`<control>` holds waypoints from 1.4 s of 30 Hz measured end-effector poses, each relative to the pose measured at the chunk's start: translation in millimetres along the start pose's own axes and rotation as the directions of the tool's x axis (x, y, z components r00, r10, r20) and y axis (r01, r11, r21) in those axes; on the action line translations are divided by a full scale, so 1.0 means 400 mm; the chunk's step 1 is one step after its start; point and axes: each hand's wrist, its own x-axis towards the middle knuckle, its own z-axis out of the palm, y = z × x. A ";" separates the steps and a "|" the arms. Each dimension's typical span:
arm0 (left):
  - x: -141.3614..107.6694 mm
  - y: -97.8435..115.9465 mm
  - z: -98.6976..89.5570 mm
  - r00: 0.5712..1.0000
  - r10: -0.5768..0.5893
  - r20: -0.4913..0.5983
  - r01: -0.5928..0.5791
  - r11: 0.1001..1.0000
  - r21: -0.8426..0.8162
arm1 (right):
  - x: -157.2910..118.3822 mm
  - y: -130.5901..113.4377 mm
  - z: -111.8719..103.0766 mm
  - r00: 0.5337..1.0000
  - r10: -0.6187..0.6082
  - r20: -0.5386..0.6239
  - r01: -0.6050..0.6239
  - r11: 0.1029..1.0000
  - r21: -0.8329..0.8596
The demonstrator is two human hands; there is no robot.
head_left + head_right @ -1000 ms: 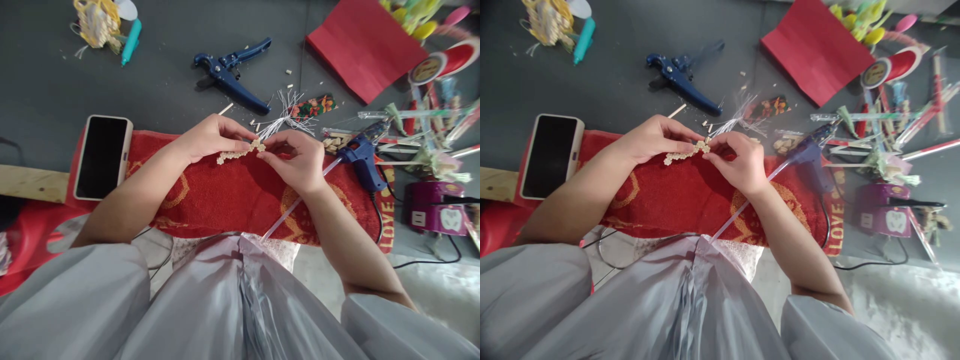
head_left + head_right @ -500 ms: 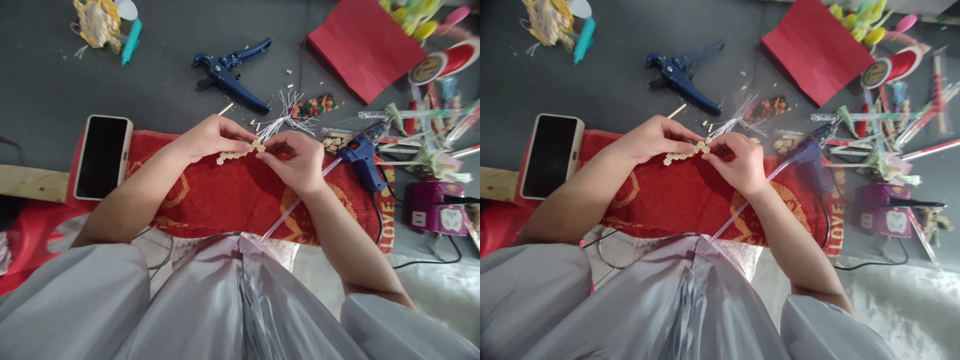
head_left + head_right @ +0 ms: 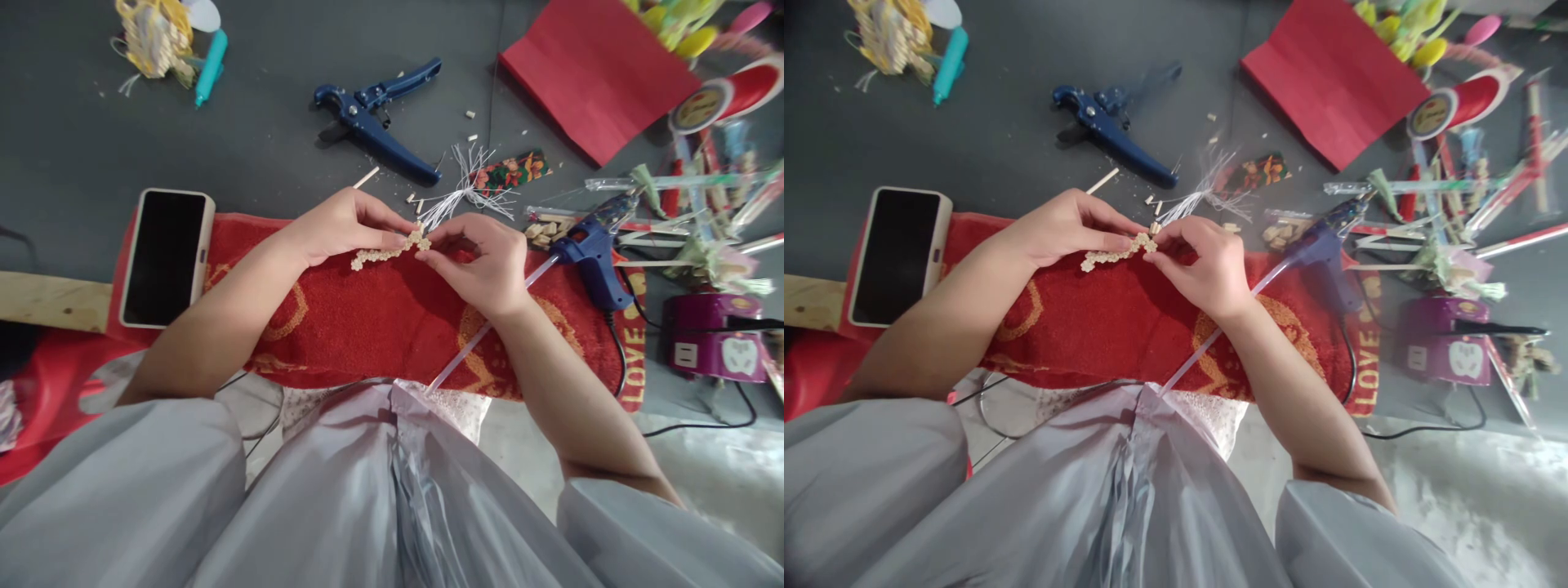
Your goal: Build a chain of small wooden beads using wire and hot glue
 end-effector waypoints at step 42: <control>-0.001 -0.004 0.000 1.000 -0.003 0.008 0.003 1.000 0.009 | -0.006 0.002 0.001 0.998 0.043 0.049 -0.042 0.999 -0.018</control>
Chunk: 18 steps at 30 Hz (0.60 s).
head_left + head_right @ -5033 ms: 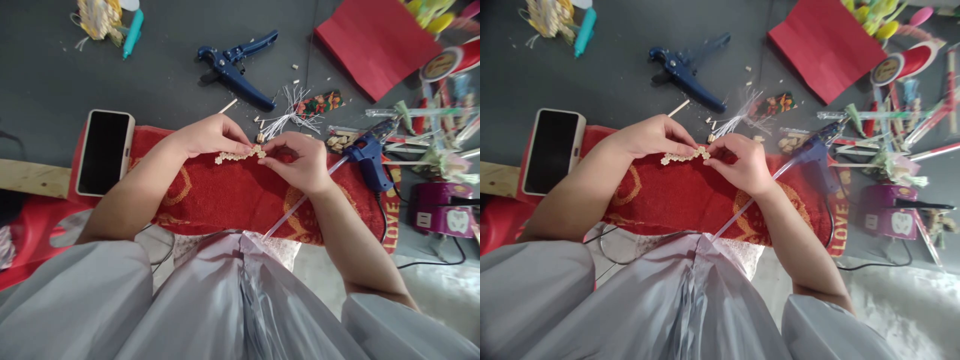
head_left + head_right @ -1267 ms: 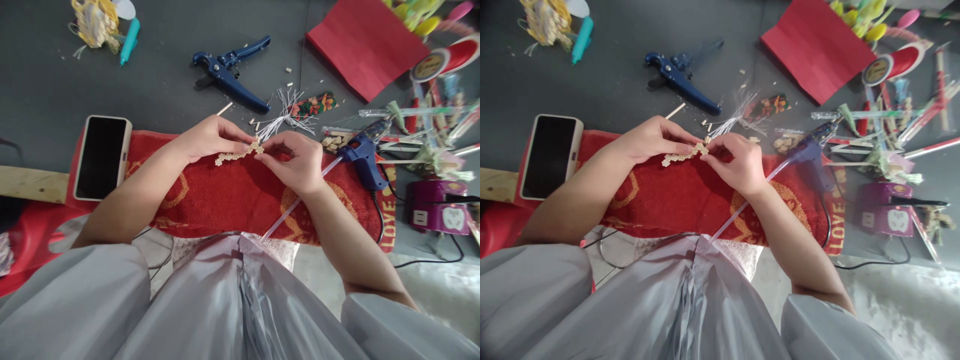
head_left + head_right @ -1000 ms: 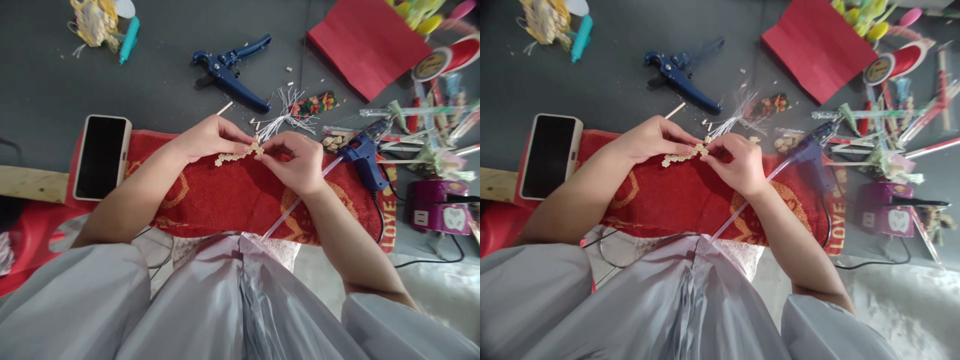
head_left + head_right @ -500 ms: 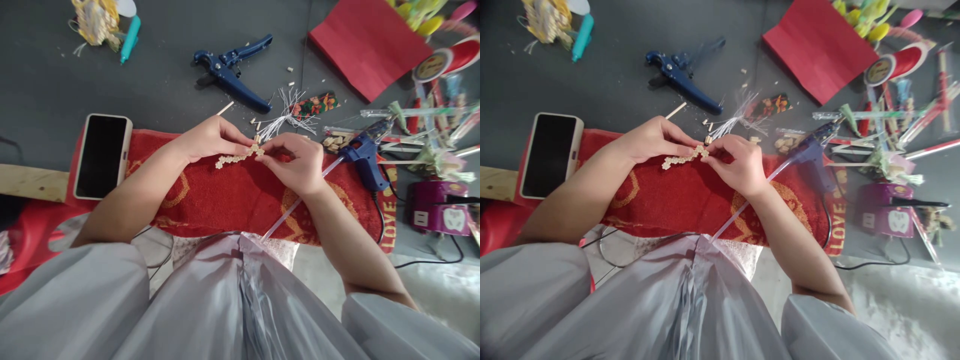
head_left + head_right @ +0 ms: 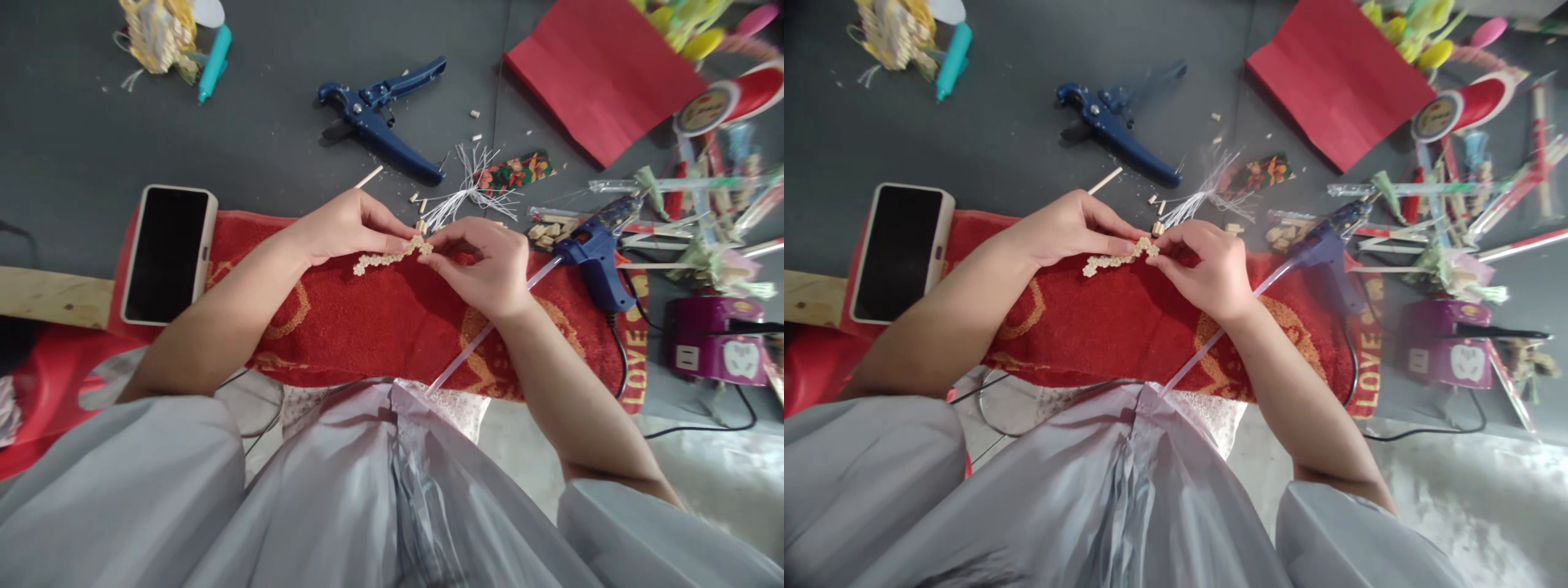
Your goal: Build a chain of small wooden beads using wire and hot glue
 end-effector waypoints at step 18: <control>0.001 -0.002 0.000 1.000 0.000 -0.008 0.000 1.000 -0.010 | 0.001 -0.001 0.000 1.000 -0.017 -0.015 0.017 1.000 0.013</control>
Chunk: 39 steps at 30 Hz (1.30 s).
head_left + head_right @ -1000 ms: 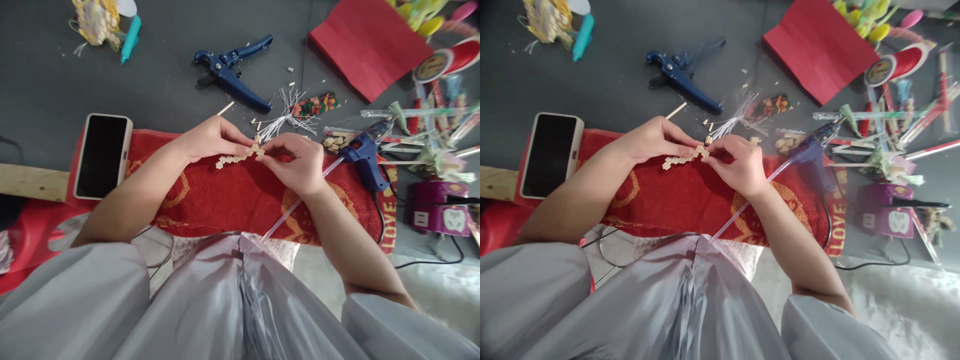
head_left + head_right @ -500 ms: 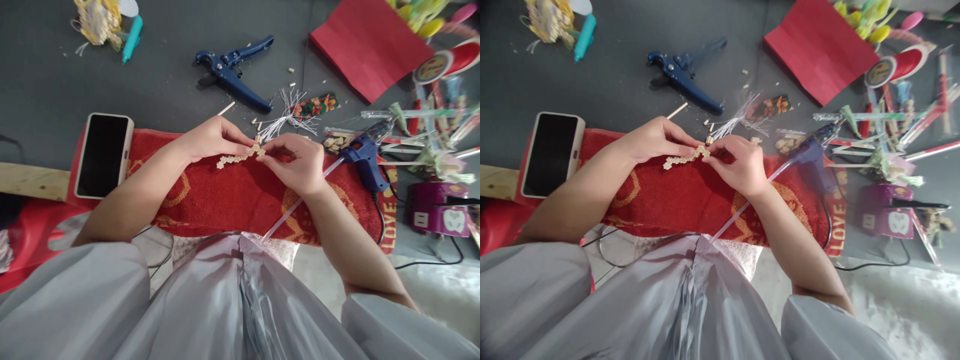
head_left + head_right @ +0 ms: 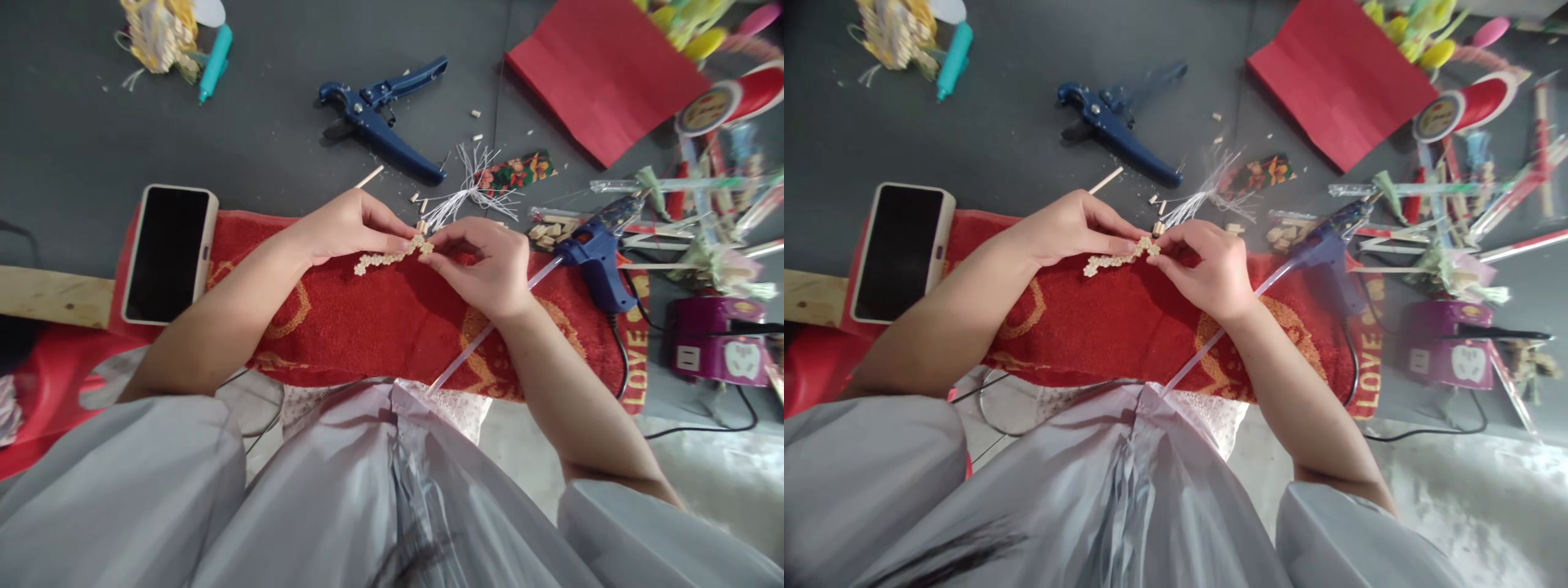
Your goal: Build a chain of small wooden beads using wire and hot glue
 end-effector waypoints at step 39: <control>-0.001 0.006 -0.006 0.999 -0.020 0.027 0.020 1.000 0.003 | -0.003 -0.007 -0.002 1.000 -0.027 0.004 0.027 1.000 0.015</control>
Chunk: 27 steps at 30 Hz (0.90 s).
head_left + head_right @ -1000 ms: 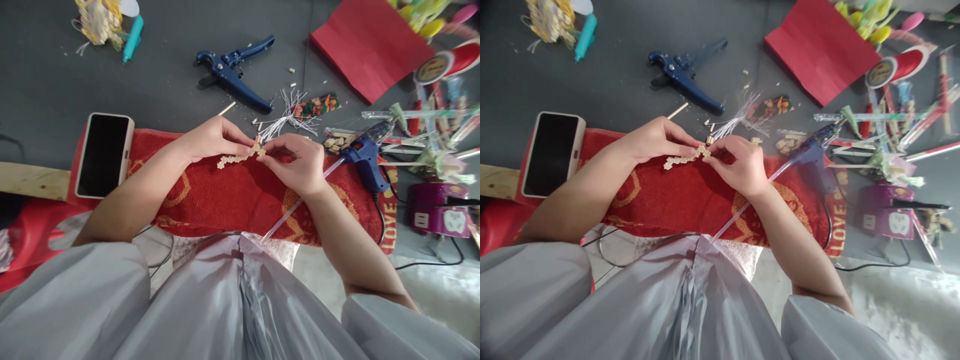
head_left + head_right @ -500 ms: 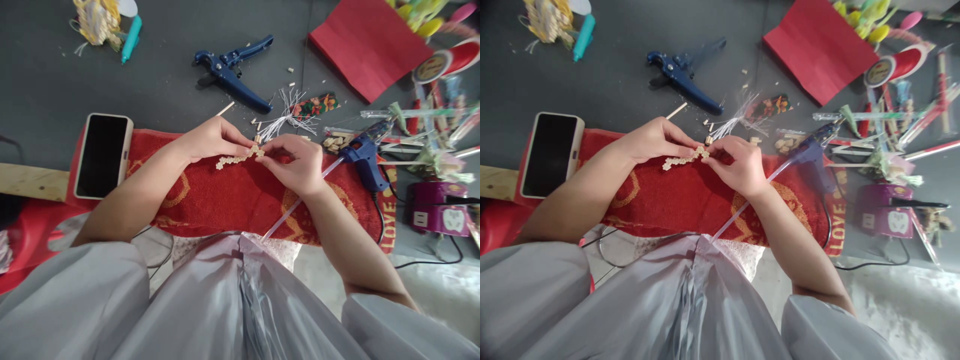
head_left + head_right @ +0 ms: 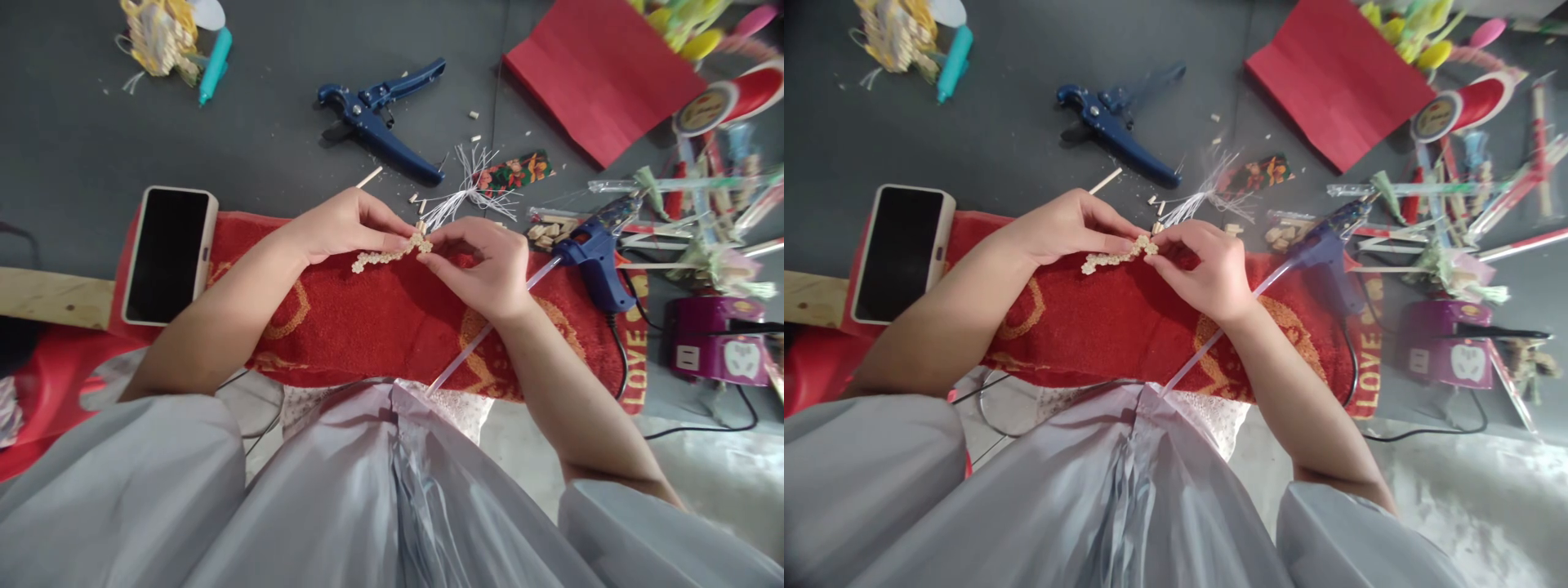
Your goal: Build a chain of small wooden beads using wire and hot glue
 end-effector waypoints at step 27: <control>-0.001 0.008 0.026 0.997 -0.048 -0.064 0.050 0.998 0.028 | -0.002 0.015 0.022 0.979 -0.184 -0.092 0.182 0.983 -0.025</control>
